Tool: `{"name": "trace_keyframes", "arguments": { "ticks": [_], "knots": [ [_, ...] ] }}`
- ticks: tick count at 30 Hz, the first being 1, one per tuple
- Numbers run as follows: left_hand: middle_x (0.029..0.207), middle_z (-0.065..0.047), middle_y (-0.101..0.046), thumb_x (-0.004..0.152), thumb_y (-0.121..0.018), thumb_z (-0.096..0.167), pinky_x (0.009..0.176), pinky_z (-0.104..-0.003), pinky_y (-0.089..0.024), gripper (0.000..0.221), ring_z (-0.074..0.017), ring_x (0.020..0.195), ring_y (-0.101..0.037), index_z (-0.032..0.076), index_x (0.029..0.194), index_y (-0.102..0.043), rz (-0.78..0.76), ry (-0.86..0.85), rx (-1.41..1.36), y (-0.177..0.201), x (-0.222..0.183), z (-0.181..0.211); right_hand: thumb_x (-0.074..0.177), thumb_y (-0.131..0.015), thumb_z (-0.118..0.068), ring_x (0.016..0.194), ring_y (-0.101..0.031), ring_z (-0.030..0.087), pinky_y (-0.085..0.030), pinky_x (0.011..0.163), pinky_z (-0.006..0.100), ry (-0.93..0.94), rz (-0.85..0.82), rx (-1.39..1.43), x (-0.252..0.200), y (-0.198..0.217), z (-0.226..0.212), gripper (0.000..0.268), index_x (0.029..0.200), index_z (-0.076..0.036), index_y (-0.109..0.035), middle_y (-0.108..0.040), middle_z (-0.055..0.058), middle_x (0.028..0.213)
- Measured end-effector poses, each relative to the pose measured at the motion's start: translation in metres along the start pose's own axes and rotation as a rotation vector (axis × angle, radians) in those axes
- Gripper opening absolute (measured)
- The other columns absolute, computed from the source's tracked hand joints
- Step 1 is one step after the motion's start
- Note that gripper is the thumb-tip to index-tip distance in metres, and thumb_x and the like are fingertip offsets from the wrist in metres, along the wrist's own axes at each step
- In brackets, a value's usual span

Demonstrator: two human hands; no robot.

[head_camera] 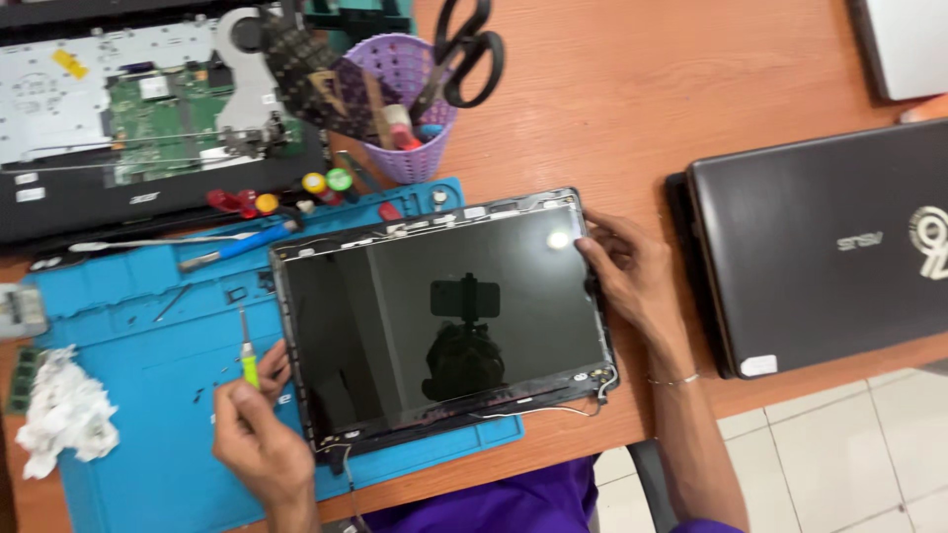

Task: The person works on a laptop display assembly at a repair bench, using a screwdriver to remove or secure components and handling wires and a metal hinge piece.

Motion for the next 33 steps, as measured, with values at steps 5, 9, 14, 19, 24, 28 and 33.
{"name": "trace_keyframes", "arguments": {
  "ticks": [5, 9, 14, 19, 24, 28, 33],
  "knots": [
    [0.117, -0.033, -0.067, 0.119, -0.033, 0.014, 0.102, -0.044, -0.060, 0.031, -0.0354, 0.115, -0.070, -0.008, 0.101, -0.046, 0.015, -0.037, 0.042, -0.002, -0.002, 0.003, 0.092, -0.074, -0.003, 0.081, -0.063, 0.007, -0.055, 0.068, 0.023, -0.020, -0.084, 0.024, -0.002, 0.008, -0.006, 0.042, 0.134, -0.003, -0.068, -0.070, 0.005, 0.096],
    [0.116, -0.034, -0.067, 0.121, -0.033, 0.015, 0.103, -0.045, -0.061, 0.033, -0.0364, 0.118, -0.071, -0.008, 0.100, -0.045, 0.003, -0.058, 0.024, -0.003, -0.002, -0.002, 0.091, -0.071, 0.002, 0.084, -0.060, 0.009, -0.054, 0.070, 0.024, -0.056, -0.188, 0.088, -0.006, 0.013, -0.007, 0.047, 0.138, -0.004, -0.066, -0.069, 0.006, 0.101],
    [0.109, -0.031, -0.065, 0.123, -0.034, 0.013, 0.101, -0.044, -0.062, 0.036, -0.0369, 0.120, -0.071, -0.009, 0.097, -0.045, 0.005, -0.090, 0.066, -0.001, -0.004, -0.003, 0.088, -0.071, 0.003, 0.089, -0.066, 0.010, -0.059, 0.071, 0.025, -0.003, -0.206, 0.036, -0.008, 0.017, -0.018, 0.052, 0.139, -0.005, -0.063, -0.072, 0.007, 0.106],
    [0.105, -0.028, -0.063, 0.124, -0.036, 0.012, 0.100, -0.044, -0.063, 0.035, -0.0356, 0.117, -0.072, -0.009, 0.098, -0.046, 0.008, -0.103, 0.042, -0.001, -0.002, -0.006, 0.087, -0.073, 0.001, 0.083, -0.065, 0.010, -0.057, 0.069, 0.025, -0.046, -0.156, -0.021, -0.011, 0.016, -0.014, 0.051, 0.137, -0.007, -0.064, -0.074, 0.007, 0.105],
    [0.112, -0.026, -0.069, 0.120, -0.037, 0.015, 0.095, -0.040, -0.062, 0.031, -0.0343, 0.112, -0.073, -0.007, 0.100, -0.048, 0.017, -0.119, 0.045, 0.000, -0.002, -0.001, 0.085, -0.074, 0.003, 0.086, -0.064, 0.009, -0.058, 0.075, 0.023, 0.075, -0.095, 0.006, -0.016, 0.016, -0.015, 0.048, 0.132, -0.005, -0.069, -0.068, 0.004, 0.104],
    [0.104, -0.026, -0.070, 0.117, -0.040, 0.016, 0.090, -0.038, -0.061, 0.032, -0.0325, 0.109, -0.074, -0.007, 0.097, -0.052, 0.059, -0.150, 0.138, 0.001, -0.002, 0.004, 0.087, -0.074, 0.005, 0.082, -0.059, 0.010, -0.050, 0.070, 0.023, 0.078, -0.050, -0.049, -0.020, 0.013, -0.013, 0.044, 0.129, -0.006, -0.072, -0.067, 0.005, 0.098],
    [0.104, -0.021, -0.076, 0.113, -0.041, 0.015, 0.084, -0.036, -0.061, 0.030, -0.0269, 0.097, -0.075, -0.006, 0.097, -0.056, 0.101, -0.150, 0.211, 0.003, -0.004, 0.008, 0.090, -0.073, 0.000, 0.080, -0.061, 0.013, -0.051, 0.067, 0.026, 0.103, 0.006, -0.177, -0.019, 0.009, -0.018, 0.038, 0.127, -0.007, -0.073, -0.069, 0.007, 0.103]
  ]
}}
Point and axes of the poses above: each hand's wrist, its own x-axis towards the middle knuckle, its own y-axis out of the back of the hand, z = x × y, the point moved 5 cm from there along x, towards the middle knuckle
